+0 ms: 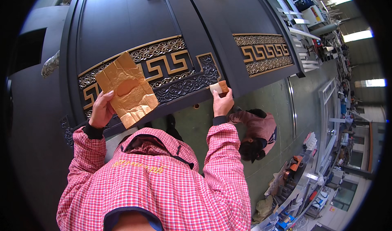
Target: The person applies gold leaf to a dark curved surface with ornate Greek key patterns. They hold a gold leaf sheet in one hand and use a small sponge to press the leaf onto the surface, repeatedly dipping the sponge into a small container of adhesive and smoothing the leaf into the patterned grooves.
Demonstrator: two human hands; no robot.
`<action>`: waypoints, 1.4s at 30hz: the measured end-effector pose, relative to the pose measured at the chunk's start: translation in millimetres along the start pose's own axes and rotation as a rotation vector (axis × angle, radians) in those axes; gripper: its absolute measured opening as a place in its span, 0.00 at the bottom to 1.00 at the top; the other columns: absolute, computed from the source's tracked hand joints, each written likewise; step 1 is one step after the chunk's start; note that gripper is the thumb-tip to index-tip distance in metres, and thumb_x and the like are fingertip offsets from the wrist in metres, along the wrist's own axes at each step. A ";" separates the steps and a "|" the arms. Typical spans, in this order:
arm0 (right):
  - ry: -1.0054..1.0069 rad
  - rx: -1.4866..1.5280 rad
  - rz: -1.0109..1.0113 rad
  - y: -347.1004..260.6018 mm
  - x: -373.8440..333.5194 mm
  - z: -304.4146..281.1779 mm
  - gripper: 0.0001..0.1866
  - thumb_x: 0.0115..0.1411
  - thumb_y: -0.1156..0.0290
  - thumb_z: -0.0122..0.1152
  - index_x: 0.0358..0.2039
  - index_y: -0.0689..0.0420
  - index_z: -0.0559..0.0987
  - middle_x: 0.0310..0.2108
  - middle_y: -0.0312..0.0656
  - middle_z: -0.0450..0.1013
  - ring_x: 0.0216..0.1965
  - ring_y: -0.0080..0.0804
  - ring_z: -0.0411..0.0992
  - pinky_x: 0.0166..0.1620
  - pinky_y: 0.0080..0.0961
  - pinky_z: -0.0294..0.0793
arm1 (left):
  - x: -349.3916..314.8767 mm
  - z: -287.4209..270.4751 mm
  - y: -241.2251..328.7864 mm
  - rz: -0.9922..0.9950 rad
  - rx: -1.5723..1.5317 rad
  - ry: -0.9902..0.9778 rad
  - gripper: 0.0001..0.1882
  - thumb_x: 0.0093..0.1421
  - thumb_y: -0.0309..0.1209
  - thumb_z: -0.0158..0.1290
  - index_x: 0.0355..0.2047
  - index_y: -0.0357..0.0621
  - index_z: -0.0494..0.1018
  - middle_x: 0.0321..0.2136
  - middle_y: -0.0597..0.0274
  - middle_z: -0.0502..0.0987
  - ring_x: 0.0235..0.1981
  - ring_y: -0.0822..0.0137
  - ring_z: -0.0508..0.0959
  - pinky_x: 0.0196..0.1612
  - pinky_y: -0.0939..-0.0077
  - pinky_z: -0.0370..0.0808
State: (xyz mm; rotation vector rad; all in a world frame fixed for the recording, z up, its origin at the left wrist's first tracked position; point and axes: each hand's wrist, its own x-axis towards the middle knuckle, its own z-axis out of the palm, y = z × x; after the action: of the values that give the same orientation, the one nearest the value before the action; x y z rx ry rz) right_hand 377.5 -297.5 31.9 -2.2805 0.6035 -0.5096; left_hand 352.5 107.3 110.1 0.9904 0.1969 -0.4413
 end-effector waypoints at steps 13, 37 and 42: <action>-0.084 0.061 -0.048 -20.8 -53.4 13.7 0.22 0.42 0.71 0.71 0.39 0.60 0.73 0.32 0.48 0.76 0.33 0.43 0.76 0.38 0.33 0.73 | -3.1 12.2 8.3 0.023 0.000 0.065 0.21 0.63 0.34 0.42 0.52 0.34 0.59 0.39 0.54 0.75 0.31 0.66 0.81 0.29 0.78 0.81; -0.337 0.193 -0.279 -85.8 -160.7 36.2 0.20 0.42 0.72 0.70 0.37 0.56 0.73 0.33 0.45 0.75 0.35 0.46 0.74 0.37 0.34 0.73 | -16.6 -34.1 4.7 -0.017 -0.007 -0.006 0.19 0.62 0.33 0.44 0.51 0.36 0.60 0.38 0.56 0.75 0.30 0.67 0.80 0.27 0.74 0.81; -0.287 0.222 -0.235 -100.0 -146.5 18.6 0.20 0.42 0.73 0.70 0.37 0.59 0.74 0.29 0.45 0.75 0.32 0.40 0.75 0.37 0.31 0.73 | -23.3 -14.4 10.6 -0.001 -0.021 0.026 0.21 0.62 0.34 0.44 0.53 0.38 0.58 0.41 0.54 0.74 0.33 0.63 0.80 0.27 0.70 0.82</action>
State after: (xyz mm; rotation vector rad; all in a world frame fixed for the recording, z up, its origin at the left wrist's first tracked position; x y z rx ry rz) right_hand 295.2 -142.8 64.9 -2.1670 0.1298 -0.3315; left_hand 336.9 130.6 118.8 0.9761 0.2246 -0.4265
